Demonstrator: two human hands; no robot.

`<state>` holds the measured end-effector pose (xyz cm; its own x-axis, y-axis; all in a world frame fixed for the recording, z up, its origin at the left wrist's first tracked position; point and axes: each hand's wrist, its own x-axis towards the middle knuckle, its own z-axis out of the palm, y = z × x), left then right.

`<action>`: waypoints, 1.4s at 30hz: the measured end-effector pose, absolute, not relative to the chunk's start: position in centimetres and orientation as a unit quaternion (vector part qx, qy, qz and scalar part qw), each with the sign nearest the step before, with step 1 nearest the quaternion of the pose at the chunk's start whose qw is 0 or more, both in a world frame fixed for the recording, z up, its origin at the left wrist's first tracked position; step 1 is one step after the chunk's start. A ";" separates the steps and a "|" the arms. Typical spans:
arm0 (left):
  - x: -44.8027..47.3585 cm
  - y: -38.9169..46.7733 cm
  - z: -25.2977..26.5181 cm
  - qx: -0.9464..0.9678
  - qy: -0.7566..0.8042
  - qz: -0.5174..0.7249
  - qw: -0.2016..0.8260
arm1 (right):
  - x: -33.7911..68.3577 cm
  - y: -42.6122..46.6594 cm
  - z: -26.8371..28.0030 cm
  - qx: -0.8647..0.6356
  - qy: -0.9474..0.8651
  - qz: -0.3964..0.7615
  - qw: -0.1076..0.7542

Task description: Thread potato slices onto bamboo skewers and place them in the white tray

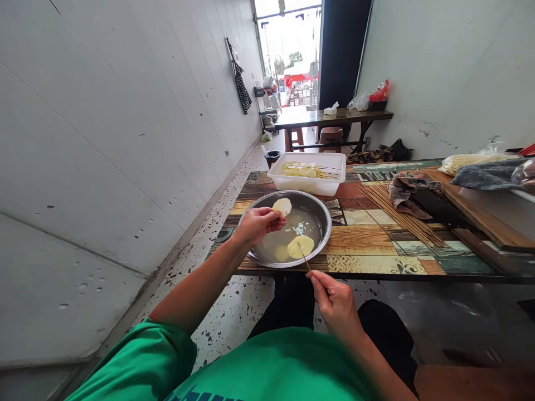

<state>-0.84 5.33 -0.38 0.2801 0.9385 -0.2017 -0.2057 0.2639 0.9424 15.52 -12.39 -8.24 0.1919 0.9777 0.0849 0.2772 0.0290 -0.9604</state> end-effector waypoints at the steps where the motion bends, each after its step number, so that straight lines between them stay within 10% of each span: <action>1: -0.9 5.4 -0.3 0.428 0.424 0.421 0.678 | 15.6 -12.3 -8.4 -0.594 -0.528 0.357 0.491; 13: -0.7 5.6 -1.4 0.570 0.386 0.501 0.525 | 16.2 -12.4 -7.8 -0.567 -0.528 0.398 0.491; 21: -0.9 5.8 0.2 0.419 0.411 0.433 0.684 | 16.5 -12.3 -8.7 -0.554 -0.607 0.210 0.530; 34: -0.9 5.5 1.3 0.397 0.393 0.389 0.733 | 16.1 -12.1 -9.2 -0.506 -0.460 0.463 0.564; 42: -0.7 5.1 0.9 0.466 0.395 0.400 0.684 | 16.4 -12.4 -9.2 -0.547 -0.483 0.415 0.544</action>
<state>-0.67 5.14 0.87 0.3681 0.9147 -0.1666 -0.1798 0.2458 0.9525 16.43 -12.37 -9.22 0.1899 0.9792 0.0719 0.0762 0.0583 -0.9954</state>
